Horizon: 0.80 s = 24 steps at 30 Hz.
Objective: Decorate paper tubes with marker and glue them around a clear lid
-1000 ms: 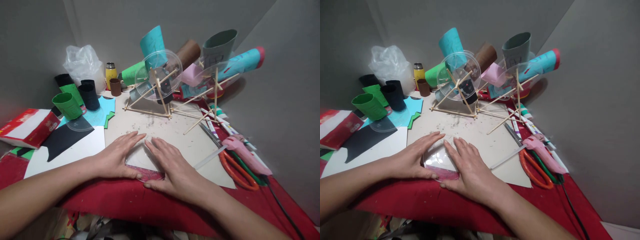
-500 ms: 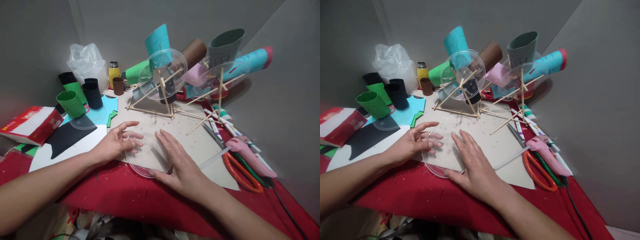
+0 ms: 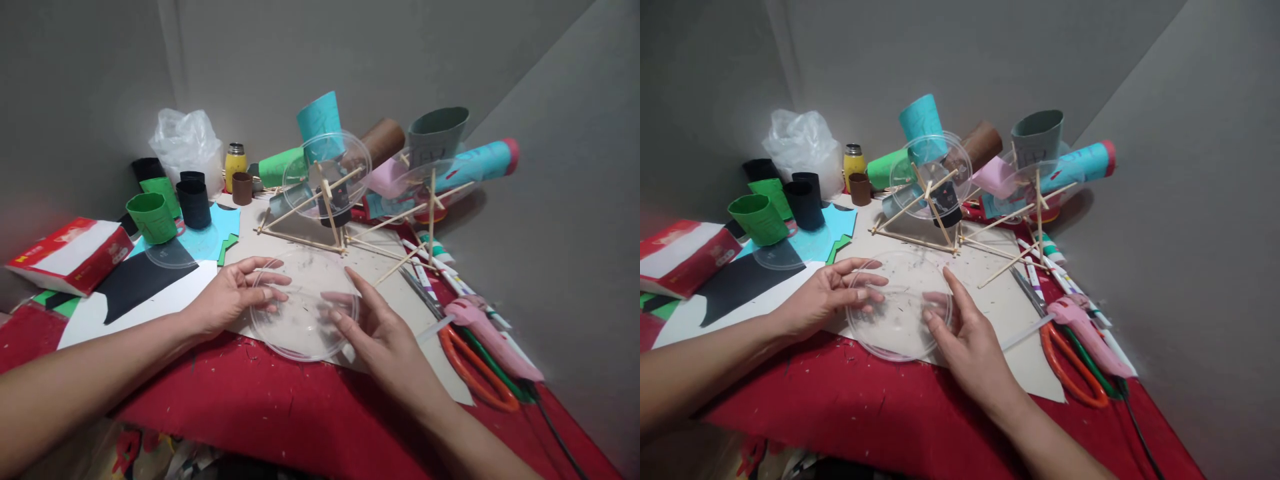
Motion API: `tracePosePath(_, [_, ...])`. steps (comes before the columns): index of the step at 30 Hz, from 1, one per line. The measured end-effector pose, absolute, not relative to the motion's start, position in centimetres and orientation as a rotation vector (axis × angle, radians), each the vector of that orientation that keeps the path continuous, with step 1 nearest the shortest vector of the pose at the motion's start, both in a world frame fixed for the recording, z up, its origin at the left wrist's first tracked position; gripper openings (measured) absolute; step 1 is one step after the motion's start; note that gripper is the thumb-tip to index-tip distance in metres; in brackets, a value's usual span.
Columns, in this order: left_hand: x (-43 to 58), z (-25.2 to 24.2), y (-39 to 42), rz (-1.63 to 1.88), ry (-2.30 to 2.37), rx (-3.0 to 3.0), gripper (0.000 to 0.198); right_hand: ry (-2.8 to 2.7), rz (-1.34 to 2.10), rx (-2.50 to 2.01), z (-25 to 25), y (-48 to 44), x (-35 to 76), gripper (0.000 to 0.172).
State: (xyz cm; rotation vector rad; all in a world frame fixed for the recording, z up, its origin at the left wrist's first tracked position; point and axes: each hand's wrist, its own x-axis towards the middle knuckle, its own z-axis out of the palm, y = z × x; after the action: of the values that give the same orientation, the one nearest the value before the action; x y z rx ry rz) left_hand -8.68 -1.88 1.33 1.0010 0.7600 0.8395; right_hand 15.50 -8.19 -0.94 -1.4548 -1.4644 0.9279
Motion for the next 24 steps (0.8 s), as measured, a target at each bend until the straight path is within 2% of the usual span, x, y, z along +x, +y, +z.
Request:
tracePosePath(4, [-9.0, 1.2, -1.8, 0.809, 0.715, 0.996, 0.044, -1.279, 1.318, -1.393, 0.0, -8.1, 15.2, 0.103])
tracePosePath(6, [-9.2, 0.9, -1.7, 0.746, 0.677, 0.986, 0.043, -1.226, 1.425, -1.360, 0.5, -8.2, 15.0, 0.105])
tracePosePath(13, [-9.3, 0.3, -1.3, 0.542, 0.597, 0.984, 0.039, -1.193, 1.516, -1.293, 0.7, -8.2, 15.0, 0.090])
tracePosePath(24, [-9.2, -0.2, -1.5, 0.568, 0.589, 0.944, 0.041, -1.102, 1.463, -1.322, 0.1, -8.0, 15.5, 0.080])
